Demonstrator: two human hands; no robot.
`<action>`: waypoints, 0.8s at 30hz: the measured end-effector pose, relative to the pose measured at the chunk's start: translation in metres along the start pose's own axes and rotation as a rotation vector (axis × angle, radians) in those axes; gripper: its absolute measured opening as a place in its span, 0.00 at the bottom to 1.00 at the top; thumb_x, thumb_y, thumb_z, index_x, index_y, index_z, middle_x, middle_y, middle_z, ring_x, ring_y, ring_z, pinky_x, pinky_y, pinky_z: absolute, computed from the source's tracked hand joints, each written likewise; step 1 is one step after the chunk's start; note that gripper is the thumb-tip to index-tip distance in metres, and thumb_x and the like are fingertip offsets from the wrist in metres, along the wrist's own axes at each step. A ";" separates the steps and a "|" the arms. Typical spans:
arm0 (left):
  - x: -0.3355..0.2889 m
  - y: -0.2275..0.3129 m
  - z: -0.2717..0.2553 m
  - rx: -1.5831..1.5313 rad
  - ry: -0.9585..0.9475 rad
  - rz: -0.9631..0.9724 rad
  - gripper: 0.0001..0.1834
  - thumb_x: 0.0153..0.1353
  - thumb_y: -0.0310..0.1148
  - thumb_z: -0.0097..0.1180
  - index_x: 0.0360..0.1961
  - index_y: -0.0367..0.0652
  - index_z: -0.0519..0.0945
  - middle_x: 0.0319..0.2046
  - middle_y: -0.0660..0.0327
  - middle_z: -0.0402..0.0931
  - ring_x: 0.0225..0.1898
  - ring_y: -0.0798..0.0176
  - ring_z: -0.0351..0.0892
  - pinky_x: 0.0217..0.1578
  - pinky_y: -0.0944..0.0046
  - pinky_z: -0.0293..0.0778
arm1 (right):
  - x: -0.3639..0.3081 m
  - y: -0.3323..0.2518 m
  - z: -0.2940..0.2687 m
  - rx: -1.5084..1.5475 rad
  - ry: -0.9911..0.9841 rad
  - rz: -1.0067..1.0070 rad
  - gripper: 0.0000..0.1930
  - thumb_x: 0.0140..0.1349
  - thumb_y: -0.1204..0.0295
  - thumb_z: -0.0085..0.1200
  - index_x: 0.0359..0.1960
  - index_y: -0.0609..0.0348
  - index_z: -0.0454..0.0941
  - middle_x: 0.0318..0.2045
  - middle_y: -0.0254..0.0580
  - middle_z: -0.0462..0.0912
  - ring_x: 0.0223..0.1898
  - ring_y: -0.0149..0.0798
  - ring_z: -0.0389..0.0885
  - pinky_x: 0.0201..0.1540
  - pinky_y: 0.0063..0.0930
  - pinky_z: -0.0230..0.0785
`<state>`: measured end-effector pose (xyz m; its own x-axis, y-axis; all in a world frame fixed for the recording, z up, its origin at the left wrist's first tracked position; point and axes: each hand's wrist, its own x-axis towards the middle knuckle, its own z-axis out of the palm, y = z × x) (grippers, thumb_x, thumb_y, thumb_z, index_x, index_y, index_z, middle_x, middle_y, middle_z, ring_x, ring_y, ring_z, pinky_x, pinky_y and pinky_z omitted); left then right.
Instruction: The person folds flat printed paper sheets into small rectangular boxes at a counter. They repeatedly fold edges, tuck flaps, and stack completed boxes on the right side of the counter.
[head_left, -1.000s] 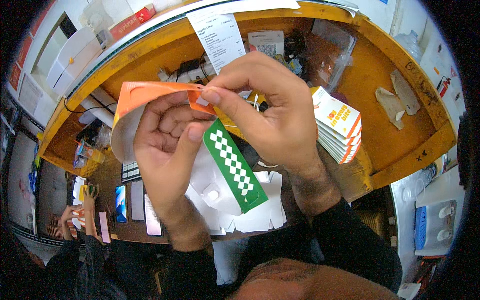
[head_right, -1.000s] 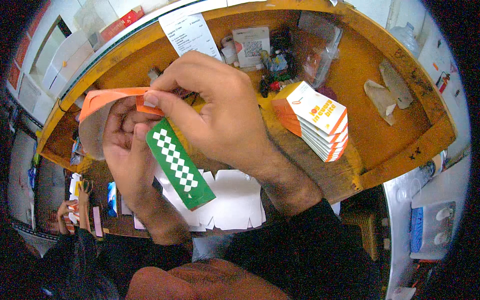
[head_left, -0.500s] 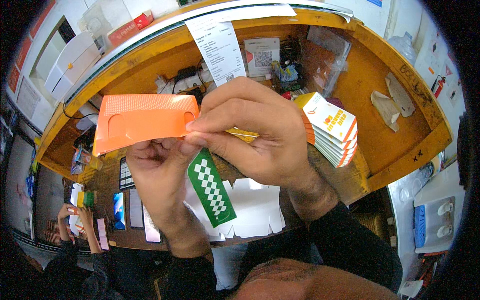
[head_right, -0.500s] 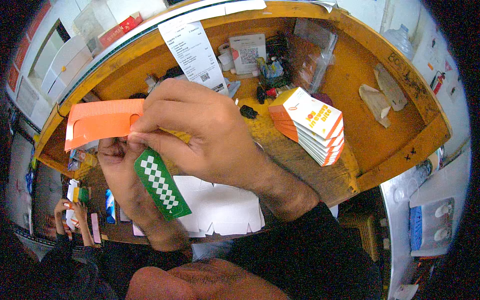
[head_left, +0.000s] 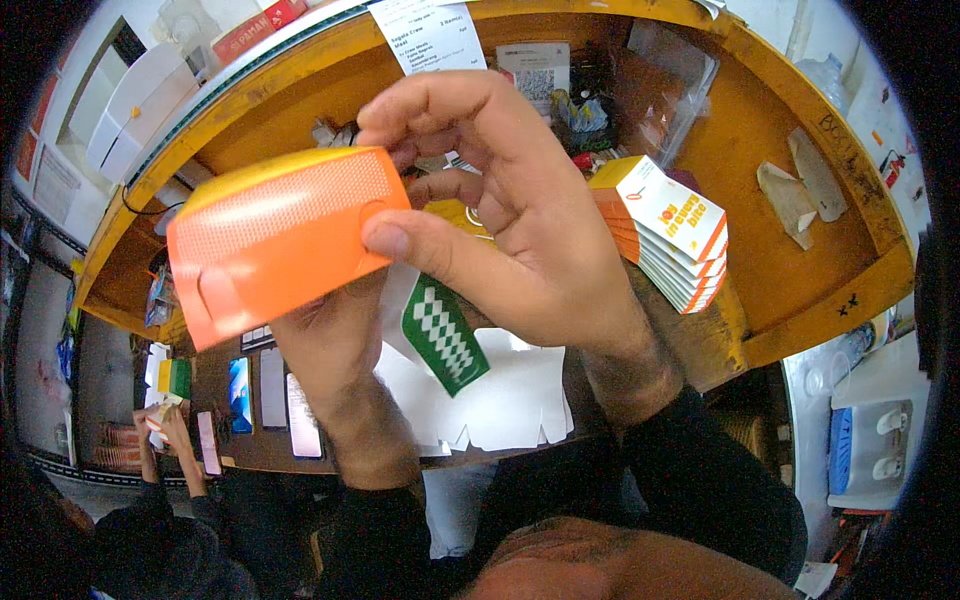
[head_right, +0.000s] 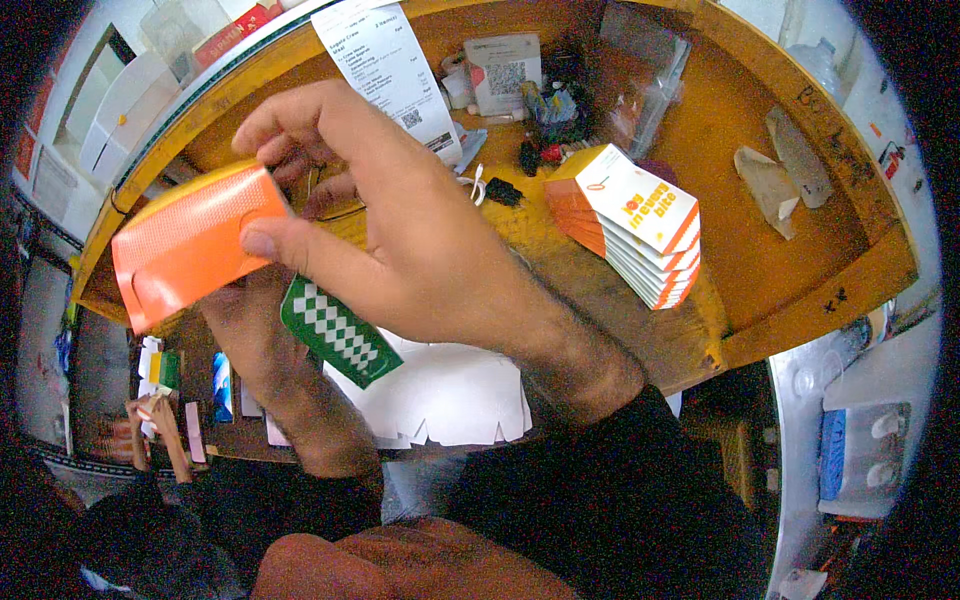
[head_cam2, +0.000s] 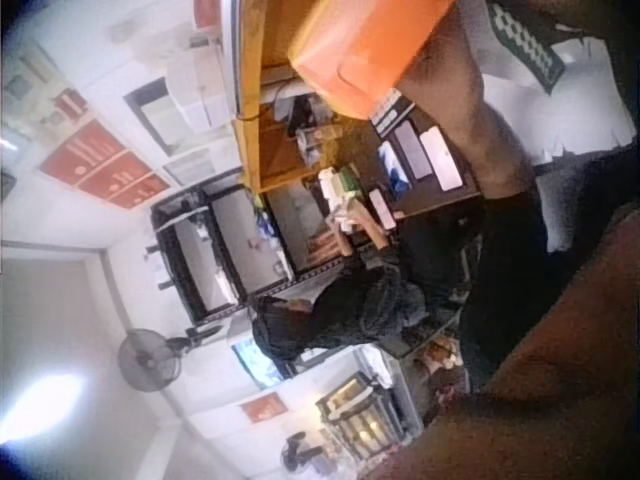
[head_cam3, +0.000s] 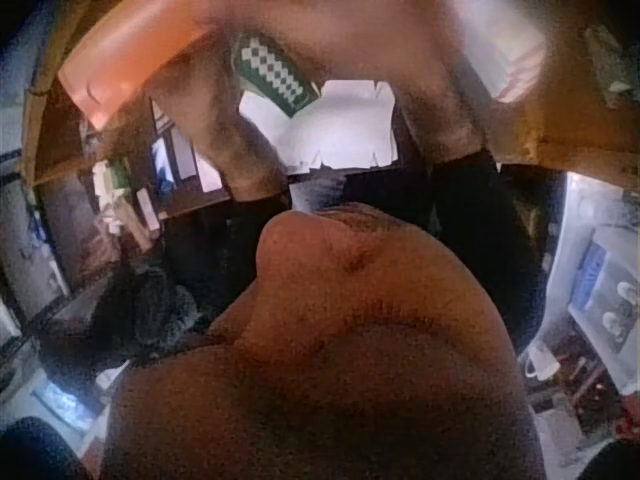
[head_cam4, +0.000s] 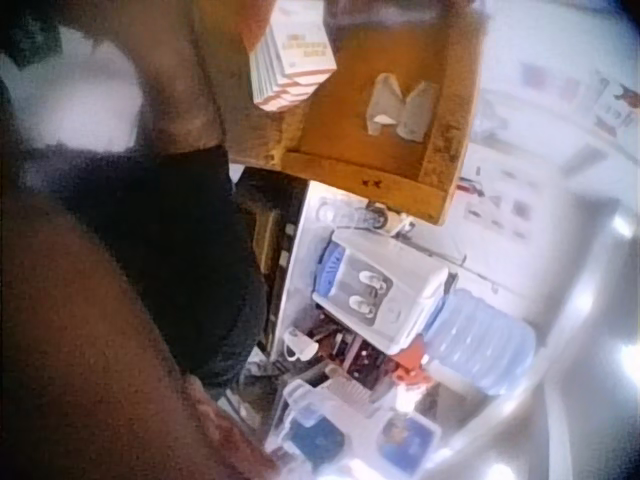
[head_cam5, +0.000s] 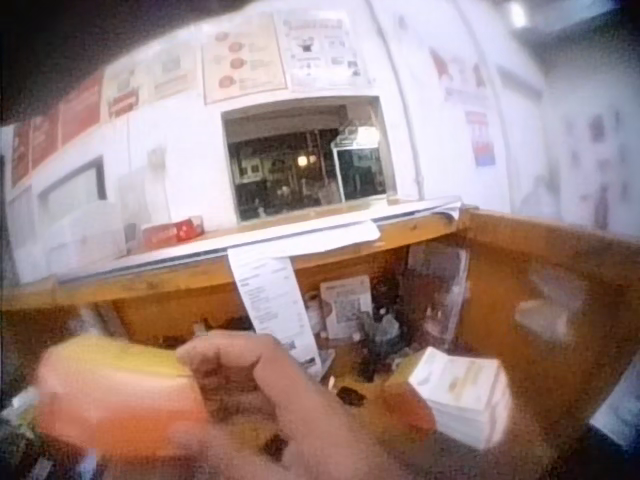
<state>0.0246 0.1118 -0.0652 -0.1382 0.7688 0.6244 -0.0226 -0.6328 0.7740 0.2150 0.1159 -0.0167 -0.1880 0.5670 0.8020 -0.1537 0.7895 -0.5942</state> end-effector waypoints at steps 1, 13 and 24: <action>0.000 -0.001 0.005 -0.113 0.010 0.021 0.34 0.65 0.24 0.76 0.70 0.36 0.75 0.62 0.51 0.83 0.60 0.55 0.85 0.62 0.54 0.83 | 0.001 -0.002 0.001 0.033 0.002 0.046 0.33 0.70 0.75 0.71 0.72 0.60 0.67 0.61 0.42 0.77 0.64 0.35 0.77 0.66 0.34 0.74; 0.023 0.020 0.018 -0.255 0.163 0.162 0.19 0.78 0.34 0.63 0.60 0.29 0.82 0.52 0.48 0.88 0.51 0.58 0.89 0.57 0.59 0.84 | 0.010 0.016 -0.010 -0.466 -0.059 -0.305 0.43 0.65 0.61 0.73 0.78 0.57 0.66 0.65 0.62 0.77 0.71 0.61 0.72 0.74 0.51 0.66; 0.016 0.015 0.001 -0.177 -0.104 0.044 0.28 0.70 0.29 0.73 0.67 0.31 0.78 0.63 0.49 0.83 0.59 0.58 0.84 0.63 0.58 0.77 | 0.001 0.024 0.014 -0.361 -0.215 0.332 0.39 0.69 0.69 0.67 0.77 0.68 0.61 0.60 0.69 0.83 0.62 0.61 0.87 0.60 0.51 0.81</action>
<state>0.0233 0.1152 -0.0434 -0.0405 0.7397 0.6718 -0.1935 -0.6654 0.7210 0.1977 0.1319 -0.0313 -0.3697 0.7688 0.5217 0.2842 0.6282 -0.7243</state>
